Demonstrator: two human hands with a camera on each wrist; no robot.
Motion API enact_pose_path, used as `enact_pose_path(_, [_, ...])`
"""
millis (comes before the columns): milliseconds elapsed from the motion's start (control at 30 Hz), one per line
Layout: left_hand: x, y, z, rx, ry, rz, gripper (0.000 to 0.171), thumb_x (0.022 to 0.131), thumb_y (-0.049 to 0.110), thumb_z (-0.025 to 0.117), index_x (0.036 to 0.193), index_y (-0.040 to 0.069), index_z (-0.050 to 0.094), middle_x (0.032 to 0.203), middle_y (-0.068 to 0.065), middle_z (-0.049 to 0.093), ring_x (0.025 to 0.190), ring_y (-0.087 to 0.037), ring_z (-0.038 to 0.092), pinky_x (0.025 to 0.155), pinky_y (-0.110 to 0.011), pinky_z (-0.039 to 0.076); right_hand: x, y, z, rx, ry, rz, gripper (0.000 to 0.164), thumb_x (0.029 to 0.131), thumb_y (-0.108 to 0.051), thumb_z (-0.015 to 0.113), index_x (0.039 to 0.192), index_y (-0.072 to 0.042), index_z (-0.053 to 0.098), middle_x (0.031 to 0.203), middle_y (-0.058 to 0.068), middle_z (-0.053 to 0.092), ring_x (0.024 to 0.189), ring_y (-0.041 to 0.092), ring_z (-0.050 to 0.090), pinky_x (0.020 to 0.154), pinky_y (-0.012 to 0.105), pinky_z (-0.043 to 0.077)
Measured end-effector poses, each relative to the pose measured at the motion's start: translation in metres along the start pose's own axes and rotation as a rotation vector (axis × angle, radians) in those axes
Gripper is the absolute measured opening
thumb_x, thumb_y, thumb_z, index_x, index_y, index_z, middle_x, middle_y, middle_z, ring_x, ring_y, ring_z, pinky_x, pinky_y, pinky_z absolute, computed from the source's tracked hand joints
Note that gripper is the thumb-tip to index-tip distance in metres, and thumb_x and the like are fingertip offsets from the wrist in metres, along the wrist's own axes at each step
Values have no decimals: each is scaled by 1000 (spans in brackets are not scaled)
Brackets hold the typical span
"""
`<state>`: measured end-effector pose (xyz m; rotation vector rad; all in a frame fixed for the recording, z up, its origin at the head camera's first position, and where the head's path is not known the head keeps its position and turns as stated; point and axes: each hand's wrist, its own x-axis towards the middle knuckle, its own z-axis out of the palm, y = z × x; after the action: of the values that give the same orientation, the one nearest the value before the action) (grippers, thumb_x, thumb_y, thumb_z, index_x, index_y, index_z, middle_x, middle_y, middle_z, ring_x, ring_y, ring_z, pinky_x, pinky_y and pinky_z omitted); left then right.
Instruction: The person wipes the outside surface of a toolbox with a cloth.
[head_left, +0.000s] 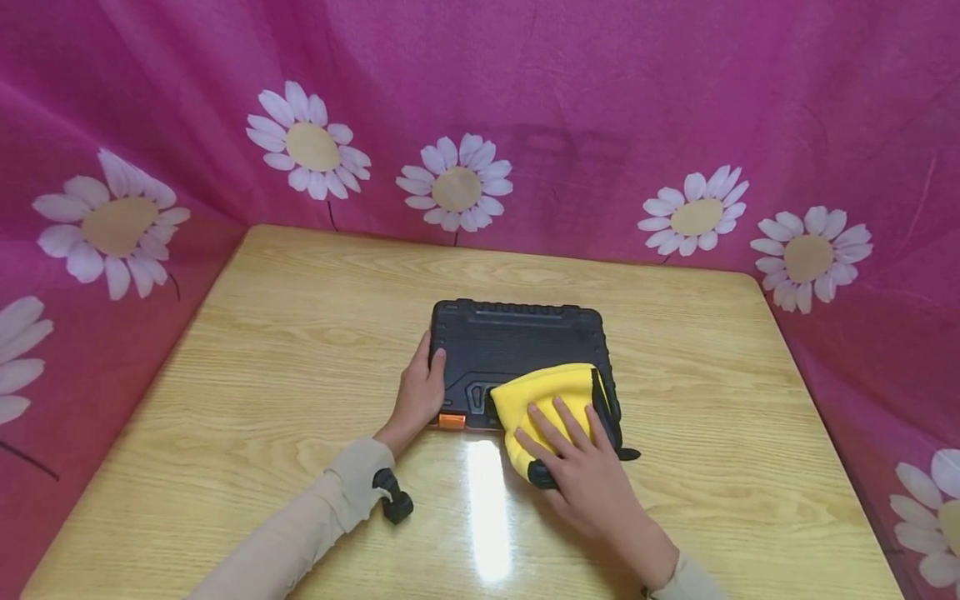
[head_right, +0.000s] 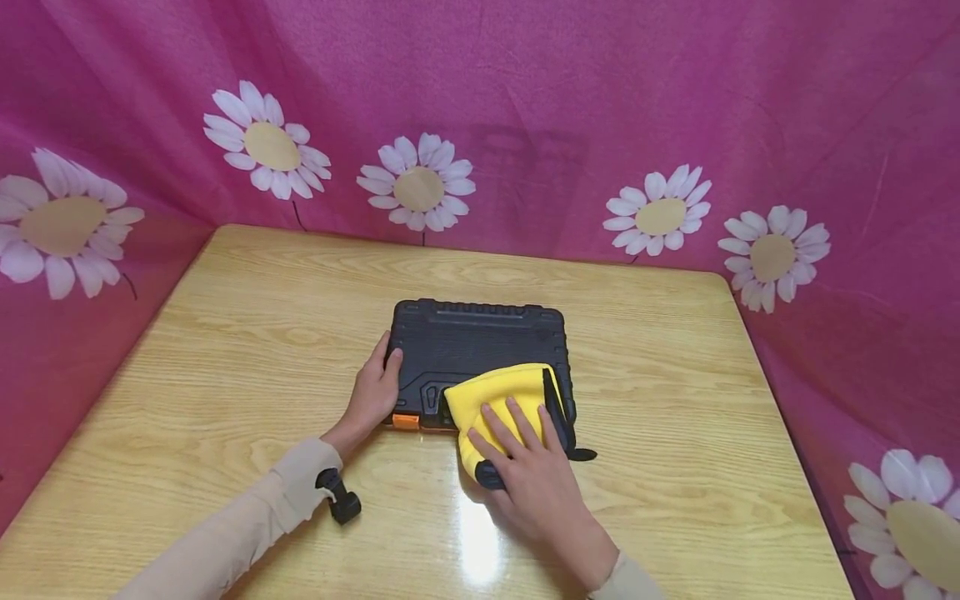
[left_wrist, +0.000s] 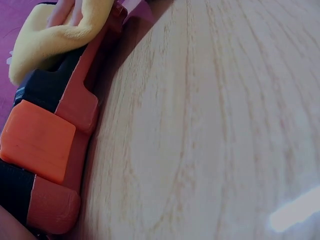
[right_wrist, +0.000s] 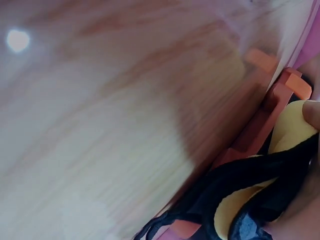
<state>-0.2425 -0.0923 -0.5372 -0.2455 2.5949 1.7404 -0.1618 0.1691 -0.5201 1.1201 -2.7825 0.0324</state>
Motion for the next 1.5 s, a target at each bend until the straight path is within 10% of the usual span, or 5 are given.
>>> enact_pose_path(1500, [0, 2, -2, 10, -20, -4, 58, 111, 28, 31, 159, 2, 14, 163, -14, 19, 149, -28, 19, 119, -44, 19, -62, 46, -6, 228, 48, 189, 70, 70, -4, 82, 137, -12, 62, 155, 21, 35, 137, 56, 28, 98, 63, 43])
